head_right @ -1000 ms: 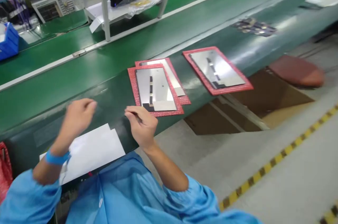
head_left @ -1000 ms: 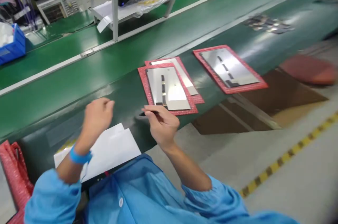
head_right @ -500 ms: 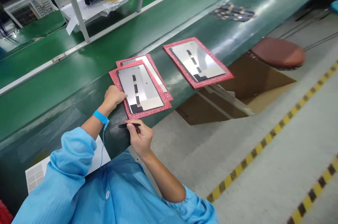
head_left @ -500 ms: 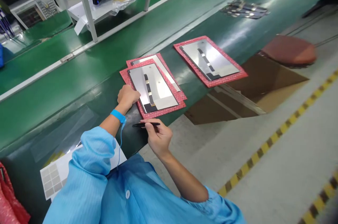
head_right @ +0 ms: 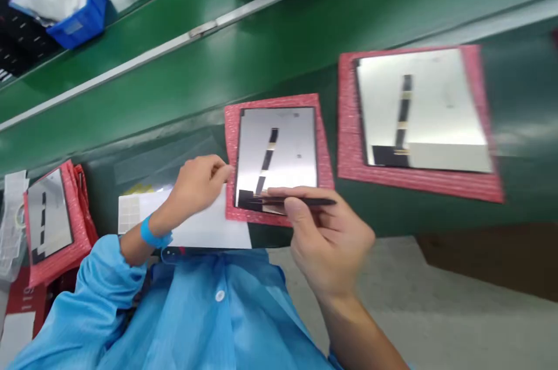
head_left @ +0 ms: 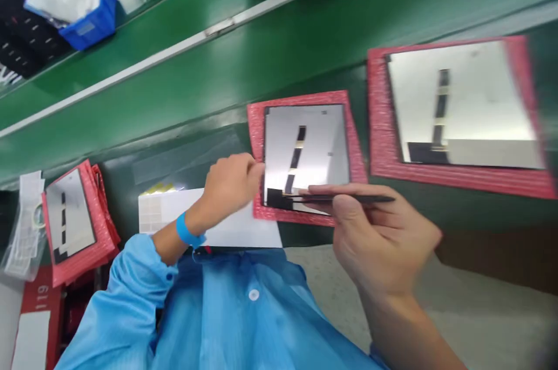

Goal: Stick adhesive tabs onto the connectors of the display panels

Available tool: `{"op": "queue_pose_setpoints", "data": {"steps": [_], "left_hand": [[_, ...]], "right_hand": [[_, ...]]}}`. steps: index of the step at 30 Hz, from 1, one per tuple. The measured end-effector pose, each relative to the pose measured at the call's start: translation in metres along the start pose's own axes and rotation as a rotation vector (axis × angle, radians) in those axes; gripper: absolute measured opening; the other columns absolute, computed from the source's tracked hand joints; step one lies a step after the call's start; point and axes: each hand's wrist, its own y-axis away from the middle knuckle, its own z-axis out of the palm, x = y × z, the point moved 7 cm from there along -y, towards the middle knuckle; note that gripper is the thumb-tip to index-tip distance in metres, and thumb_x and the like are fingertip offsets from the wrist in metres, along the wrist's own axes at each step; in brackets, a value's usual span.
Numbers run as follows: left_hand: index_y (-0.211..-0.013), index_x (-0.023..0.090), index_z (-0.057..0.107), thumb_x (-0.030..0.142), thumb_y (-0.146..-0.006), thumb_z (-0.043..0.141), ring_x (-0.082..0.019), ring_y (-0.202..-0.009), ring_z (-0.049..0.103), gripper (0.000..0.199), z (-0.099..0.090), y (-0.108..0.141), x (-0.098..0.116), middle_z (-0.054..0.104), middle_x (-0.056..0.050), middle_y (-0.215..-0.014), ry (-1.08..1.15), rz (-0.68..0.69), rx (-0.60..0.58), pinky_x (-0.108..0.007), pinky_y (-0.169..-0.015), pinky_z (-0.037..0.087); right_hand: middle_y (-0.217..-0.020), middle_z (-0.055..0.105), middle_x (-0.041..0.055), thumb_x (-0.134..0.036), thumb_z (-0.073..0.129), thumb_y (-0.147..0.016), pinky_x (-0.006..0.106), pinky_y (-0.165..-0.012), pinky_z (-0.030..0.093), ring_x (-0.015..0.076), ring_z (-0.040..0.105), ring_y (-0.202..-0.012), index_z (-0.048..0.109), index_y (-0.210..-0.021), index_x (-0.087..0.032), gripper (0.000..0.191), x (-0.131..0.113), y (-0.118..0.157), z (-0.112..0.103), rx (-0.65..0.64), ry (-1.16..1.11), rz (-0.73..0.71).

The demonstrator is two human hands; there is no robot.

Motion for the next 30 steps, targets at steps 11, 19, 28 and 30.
{"op": "queue_pose_setpoints", "data": {"steps": [11,19,28,30], "left_hand": [[-0.085,0.02,0.08,0.037,-0.106,0.064,-0.013,-0.069,0.067,0.031,-0.02,0.114,-0.083,0.075,0.002,-0.074,0.35,0.092,0.103,-0.024,-0.065,0.051],[-0.144,0.018,0.068,0.032,-0.105,0.063,-0.04,-0.149,0.044,0.042,-0.034,0.119,-0.186,0.057,-0.019,-0.16,0.024,-0.127,0.438,-0.062,-0.124,0.032],[-0.157,0.024,0.056,0.045,-0.104,0.065,-0.04,-0.145,0.044,0.058,-0.026,0.115,-0.184,0.05,-0.019,-0.162,-0.302,-0.039,0.405,-0.052,-0.11,0.04],[-0.157,0.025,0.056,0.044,-0.104,0.066,-0.04,-0.144,0.044,0.057,-0.026,0.115,-0.183,0.05,-0.019,-0.162,-0.3,-0.044,0.403,-0.052,-0.109,0.04]], "right_hand": [[-0.097,0.084,0.0024,-0.026,0.083,-0.096,0.025,-0.077,0.071,0.0193,0.084,-0.088,0.082,-0.104,-0.028,0.008,-0.004,0.021,0.142,-0.733,-0.066,0.063],[-0.081,0.081,0.0007,-0.022,0.089,-0.087,0.025,-0.065,0.069,0.0167,0.079,-0.07,0.076,-0.086,-0.021,0.013,0.05,-0.003,0.221,-0.634,-0.018,0.101],[-0.08,0.079,-0.0009,-0.038,0.089,-0.091,0.025,-0.063,0.067,0.017,0.08,-0.076,0.072,-0.09,-0.023,0.023,0.087,-0.006,0.228,-0.594,0.081,0.169],[-0.079,0.078,-0.0011,-0.032,0.089,-0.091,0.024,-0.061,0.066,0.0162,0.079,-0.073,0.072,-0.088,-0.022,0.019,0.082,-0.007,0.227,-0.559,0.098,0.152]]}}
